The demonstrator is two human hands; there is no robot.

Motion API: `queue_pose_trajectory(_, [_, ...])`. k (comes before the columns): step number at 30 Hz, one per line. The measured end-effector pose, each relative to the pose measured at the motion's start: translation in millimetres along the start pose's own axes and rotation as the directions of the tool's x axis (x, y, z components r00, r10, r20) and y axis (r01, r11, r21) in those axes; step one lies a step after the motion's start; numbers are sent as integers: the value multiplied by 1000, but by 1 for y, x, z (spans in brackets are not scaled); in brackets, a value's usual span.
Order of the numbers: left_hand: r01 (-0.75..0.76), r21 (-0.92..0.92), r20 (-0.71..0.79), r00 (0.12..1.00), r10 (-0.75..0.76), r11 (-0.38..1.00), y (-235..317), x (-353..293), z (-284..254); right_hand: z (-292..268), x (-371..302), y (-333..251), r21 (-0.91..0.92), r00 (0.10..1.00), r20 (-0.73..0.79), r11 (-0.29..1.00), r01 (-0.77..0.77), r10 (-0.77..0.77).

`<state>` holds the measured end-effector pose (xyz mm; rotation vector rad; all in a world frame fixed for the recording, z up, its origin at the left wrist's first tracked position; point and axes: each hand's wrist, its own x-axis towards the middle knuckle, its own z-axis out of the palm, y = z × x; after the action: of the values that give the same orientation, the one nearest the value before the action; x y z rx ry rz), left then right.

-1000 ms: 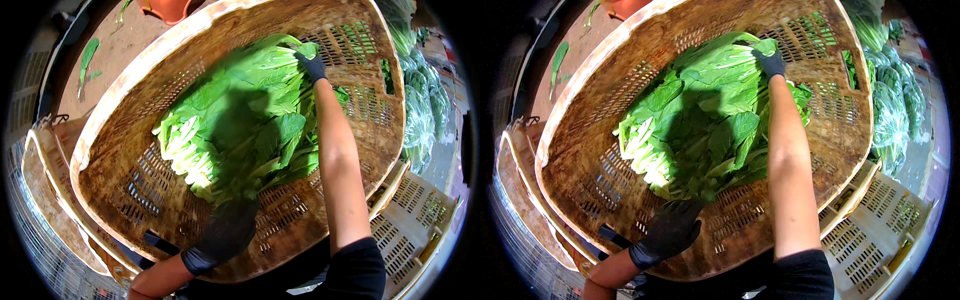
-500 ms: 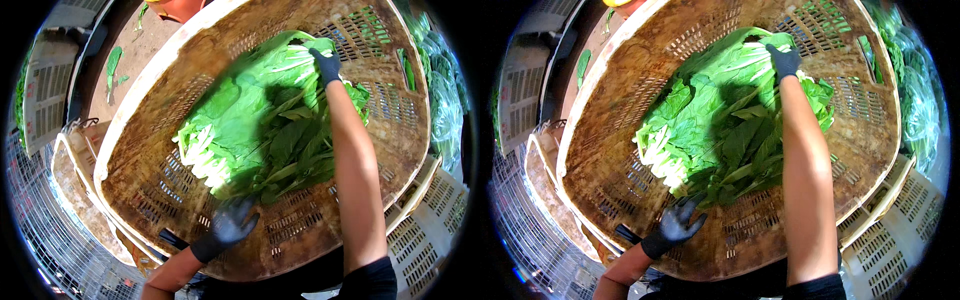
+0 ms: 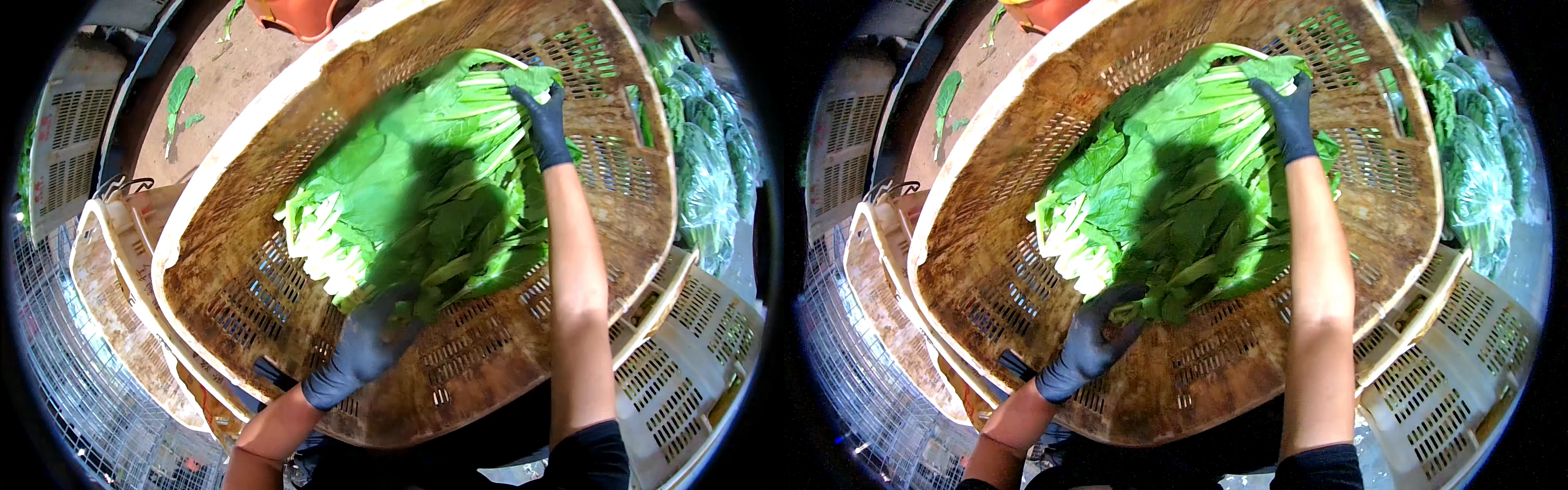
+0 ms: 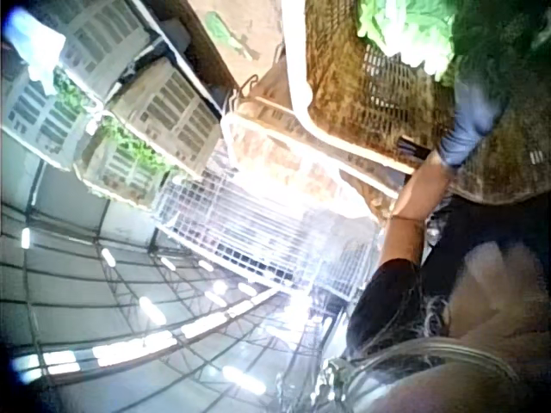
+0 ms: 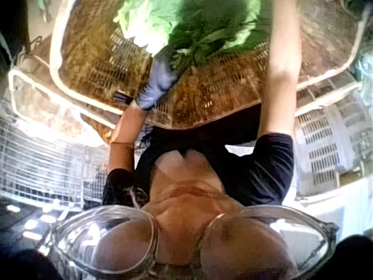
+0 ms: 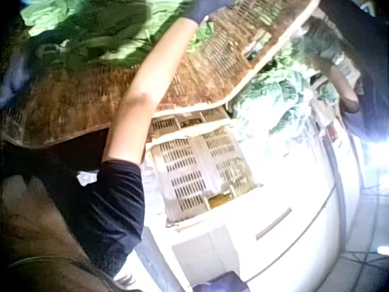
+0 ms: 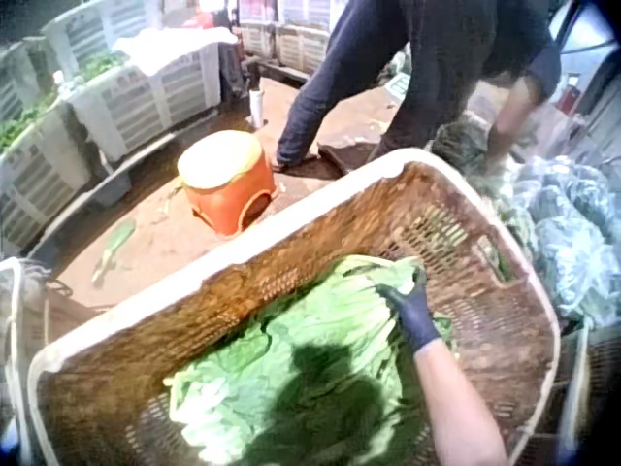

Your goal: The person sorts leafy green vegetables by hand, picking them from a large basket and arranging them into smaller baskets. The person handles the vegetables one by one, placing them into different containers.

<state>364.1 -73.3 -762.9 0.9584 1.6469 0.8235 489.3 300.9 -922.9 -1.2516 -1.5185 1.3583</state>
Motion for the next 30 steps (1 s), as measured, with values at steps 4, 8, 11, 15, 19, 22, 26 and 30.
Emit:
queue_pose_trajectory(4, [29, -249, -8, 999, -32, 968, -9, 0, 4, -17, -47, -108, -211, 965, -68, 949, 233, -252])
queue_pose_trajectory(8, [2, -466, 40, 999, 19, 885, -12, -7, 3, -30, -101, -234, -327, 871, -111, 845, 423, -479])
queue_pose_trajectory(11, [43, -673, 90, 996, 23, 739, -9, -16, -10, -10, -164, -297, -589, 699, 148, 505, 631, -700])
queue_pose_trajectory(15, [40, -911, -22, 989, -144, 411, 17, -10, -19, -10, -250, -237, -383, 707, 454, 598, 704, -542])
queue_pose_trajectory(19, [124, -916, 19, 964, -266, 383, -21, -35, -11, -18, -309, -147, -670, 611, 739, 411, 618, 284])
queue_pose_trajectory(22, [430, -805, 200, 845, -496, 409, -54, -63, 7, -31, -312, -109, -632, 658, 725, 579, 516, 205])
queue_pose_trajectory(26, [297, -922, 218, 927, -304, 247, -57, -71, 7, 1, -299, -97, -600, 870, 384, 800, -19, 309])
queue_pose_trajectory(30, [108, -953, 10, 945, -326, 283, -66, -55, 3, 68, -314, -43, -764, 873, 443, 597, 246, 207])
